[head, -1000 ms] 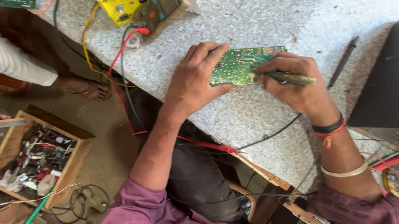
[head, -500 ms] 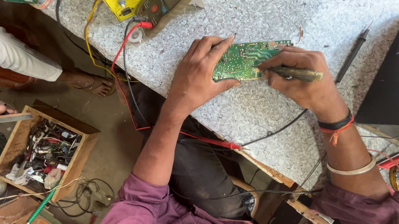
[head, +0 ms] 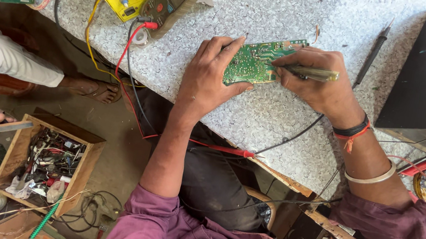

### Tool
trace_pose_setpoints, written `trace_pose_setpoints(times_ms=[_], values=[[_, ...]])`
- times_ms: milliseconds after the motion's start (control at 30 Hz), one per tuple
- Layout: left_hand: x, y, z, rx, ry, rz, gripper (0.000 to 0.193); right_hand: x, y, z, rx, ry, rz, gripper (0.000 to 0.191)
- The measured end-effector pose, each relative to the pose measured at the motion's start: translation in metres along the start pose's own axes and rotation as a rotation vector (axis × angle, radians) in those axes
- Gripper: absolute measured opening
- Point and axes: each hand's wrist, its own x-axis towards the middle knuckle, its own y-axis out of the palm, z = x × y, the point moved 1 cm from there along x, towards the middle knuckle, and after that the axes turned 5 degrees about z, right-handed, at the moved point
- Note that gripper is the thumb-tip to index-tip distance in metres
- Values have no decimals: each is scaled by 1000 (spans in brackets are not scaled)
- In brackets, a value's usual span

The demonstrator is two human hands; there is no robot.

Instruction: The person uses a soldering iron to work on a green circuit board, moving the tip across various points on the board. They hold the board with one hand and the tool with the other, occasionally repositioning the board on the workbench.

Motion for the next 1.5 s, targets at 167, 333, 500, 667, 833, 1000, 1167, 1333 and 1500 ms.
trace_pose_setpoints(times_ms=[167,333,500,667,833,1000,1167,1333,1500], values=[[1,-1,1,8,-1,3,90,3,-3,-1,-57,-183,-17,17],[0,-2,3,4,-10,9,90,3,2,-1,-46,-56,-18,16],[-3,-3,3,8,-13,4,90,2,7,3,-20,-31,-39,16],[-4,-5,4,8,-17,8,91,3,6,6,-77,-131,-31,17],[-5,-7,6,-2,-12,6,90,3,10,8,-2,-72,-40,15],[-7,-10,7,6,-16,10,90,6,11,11,-62,-111,-22,15],[-6,-11,8,0,-16,11,90,8,12,12,-41,-72,-27,16],[-7,-9,6,8,-12,2,90,5,13,11,-10,-101,-39,18],[-6,-8,4,4,-14,11,90,5,10,8,18,-62,-11,16]])
